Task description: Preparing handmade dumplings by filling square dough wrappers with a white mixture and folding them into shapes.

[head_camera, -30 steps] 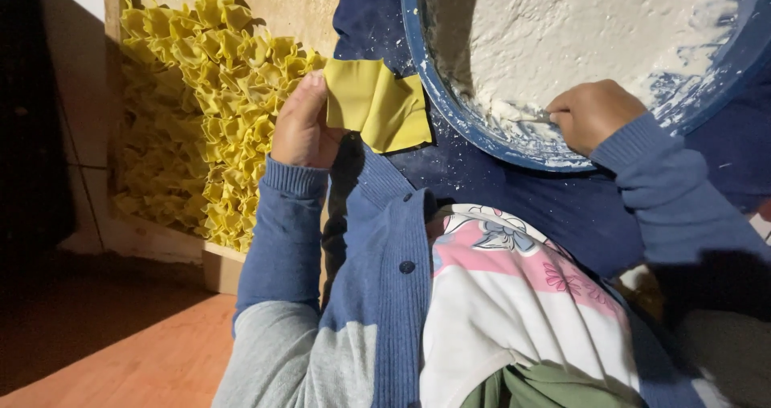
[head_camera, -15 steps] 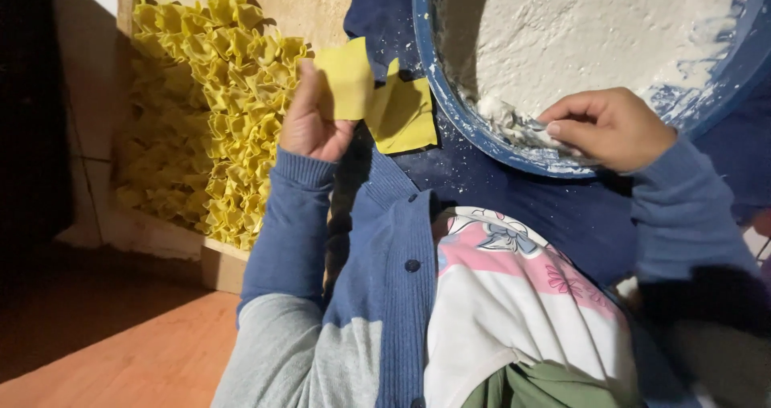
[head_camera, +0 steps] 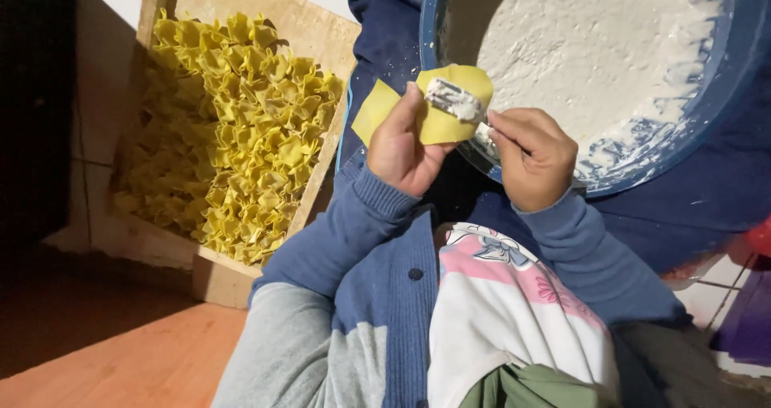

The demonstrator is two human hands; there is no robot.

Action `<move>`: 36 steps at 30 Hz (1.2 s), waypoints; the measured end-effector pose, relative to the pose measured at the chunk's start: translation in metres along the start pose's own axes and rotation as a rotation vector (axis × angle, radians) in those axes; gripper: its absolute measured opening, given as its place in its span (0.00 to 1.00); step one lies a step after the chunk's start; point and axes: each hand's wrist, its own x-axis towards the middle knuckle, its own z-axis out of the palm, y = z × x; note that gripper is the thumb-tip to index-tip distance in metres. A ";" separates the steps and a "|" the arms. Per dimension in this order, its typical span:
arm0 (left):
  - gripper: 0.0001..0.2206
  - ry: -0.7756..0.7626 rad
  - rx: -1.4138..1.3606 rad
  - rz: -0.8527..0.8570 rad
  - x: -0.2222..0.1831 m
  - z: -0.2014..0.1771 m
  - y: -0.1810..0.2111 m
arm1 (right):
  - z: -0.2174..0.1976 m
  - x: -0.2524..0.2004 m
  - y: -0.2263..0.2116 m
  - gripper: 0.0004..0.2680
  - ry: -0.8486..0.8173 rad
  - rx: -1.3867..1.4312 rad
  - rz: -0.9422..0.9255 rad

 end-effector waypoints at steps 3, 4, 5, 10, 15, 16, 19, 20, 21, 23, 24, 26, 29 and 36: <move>0.20 0.038 -0.009 -0.005 0.011 -0.024 -0.001 | -0.001 -0.004 0.003 0.07 0.000 -0.001 -0.054; 0.20 0.037 -0.009 -0.003 0.010 -0.025 0.003 | -0.003 -0.006 0.006 0.07 0.000 0.000 -0.056; 0.20 0.049 -0.007 0.010 0.010 -0.025 0.006 | -0.004 -0.008 0.009 0.07 -0.013 -0.012 -0.057; 0.20 0.003 0.037 0.105 0.006 -0.011 0.035 | -0.027 -0.017 0.041 0.05 -0.049 -0.068 -0.060; 0.20 0.112 0.122 0.145 -0.005 0.008 0.063 | -0.075 -0.023 0.077 0.04 -0.350 -0.513 0.137; 0.20 0.115 0.124 0.137 -0.010 0.009 0.064 | -0.075 -0.022 0.076 0.04 -0.347 -0.513 0.146; 0.21 -0.037 0.075 0.159 -0.019 0.008 0.066 | -0.074 -0.019 0.076 0.06 -0.503 -0.780 0.241; 0.20 -0.031 0.074 0.163 -0.019 0.007 0.066 | -0.073 -0.018 0.077 0.06 -0.549 -0.817 0.280; 0.20 -0.023 0.074 0.170 -0.019 0.005 0.066 | -0.071 -0.017 0.078 0.06 -0.596 -0.851 0.317; 0.19 0.005 0.093 0.175 -0.020 0.009 0.066 | -0.067 -0.018 0.082 0.06 -0.606 -0.870 0.324; 0.19 0.029 0.110 0.182 -0.020 0.011 0.066 | -0.065 -0.019 0.084 0.06 -0.616 -0.890 0.329; 0.19 0.037 0.110 0.177 -0.020 0.011 0.065 | -0.066 -0.018 0.086 0.06 -0.643 -0.899 0.315; 0.18 0.048 0.114 0.174 -0.020 0.012 0.064 | -0.066 -0.008 0.081 0.07 -0.716 -0.854 0.439; 0.22 0.048 0.375 0.156 -0.023 0.027 0.054 | -0.092 0.016 0.066 0.08 -0.771 -0.377 0.731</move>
